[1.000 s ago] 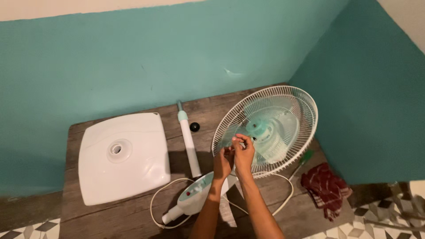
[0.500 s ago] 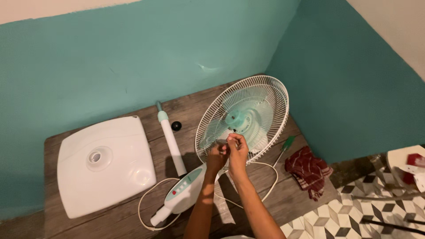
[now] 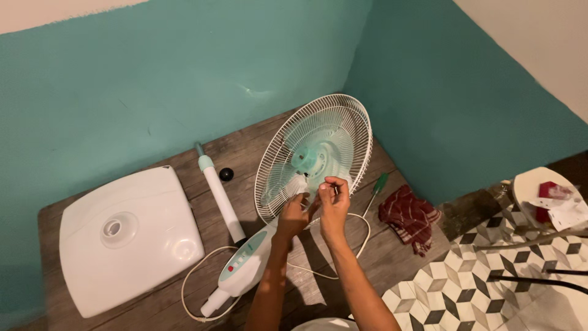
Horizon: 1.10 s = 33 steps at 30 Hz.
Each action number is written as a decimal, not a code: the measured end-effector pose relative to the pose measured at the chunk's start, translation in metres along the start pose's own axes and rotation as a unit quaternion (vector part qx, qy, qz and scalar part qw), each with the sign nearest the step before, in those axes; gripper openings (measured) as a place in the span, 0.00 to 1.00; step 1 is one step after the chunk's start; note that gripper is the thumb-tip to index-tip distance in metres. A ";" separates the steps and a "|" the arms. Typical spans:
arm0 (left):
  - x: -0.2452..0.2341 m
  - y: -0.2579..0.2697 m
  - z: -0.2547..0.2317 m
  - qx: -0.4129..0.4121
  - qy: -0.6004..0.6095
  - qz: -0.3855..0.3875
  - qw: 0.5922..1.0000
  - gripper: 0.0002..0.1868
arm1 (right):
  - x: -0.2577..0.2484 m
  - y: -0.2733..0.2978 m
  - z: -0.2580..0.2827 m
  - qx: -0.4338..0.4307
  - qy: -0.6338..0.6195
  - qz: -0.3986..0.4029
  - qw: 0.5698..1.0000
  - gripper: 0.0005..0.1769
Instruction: The person disassembles a standing electric fan by removing the head from the stand, detaching the stand pole, and then removing the front grille, fan blades, and rear grille. The components are placed on the table.
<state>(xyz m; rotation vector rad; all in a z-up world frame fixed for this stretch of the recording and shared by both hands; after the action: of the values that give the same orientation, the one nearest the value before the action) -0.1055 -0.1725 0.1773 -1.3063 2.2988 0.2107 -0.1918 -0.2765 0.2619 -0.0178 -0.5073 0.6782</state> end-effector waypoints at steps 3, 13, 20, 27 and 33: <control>-0.002 0.002 -0.002 -0.002 0.018 -0.005 1.000 0.28 | -0.010 0.003 -0.002 -0.014 0.010 -0.013 1.000 0.13; 0.021 0.016 -0.013 0.101 -0.003 0.013 0.995 0.42 | -0.040 0.013 -0.003 -0.046 0.046 -0.057 0.996 0.17; 0.027 0.027 -0.030 0.133 -0.032 0.001 0.991 0.48 | -0.060 0.021 0.003 -0.031 0.072 -0.085 0.993 0.16; 0.033 0.043 -0.038 0.106 -0.048 -0.013 0.993 0.47 | -0.080 0.033 0.020 -0.061 0.196 -0.110 0.972 0.17; 0.045 0.052 -0.047 0.063 -0.091 0.042 0.993 0.54 | -0.072 0.029 0.055 -0.090 0.224 -0.078 0.967 0.18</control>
<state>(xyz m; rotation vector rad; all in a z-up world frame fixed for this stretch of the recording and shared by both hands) -0.1842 -0.1964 0.1906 -1.0831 2.1770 0.2011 -0.2812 -0.3054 0.2731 -0.2929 -0.1294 0.4519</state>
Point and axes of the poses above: each hand's wrist, its own y-axis away from the middle knuckle, its own x-axis out of the palm, z = x × y, the point moved 10 cm from there along -y, towards the middle knuckle, and after that the axes turned 3 degrees about -z, right-handed, at the moved point
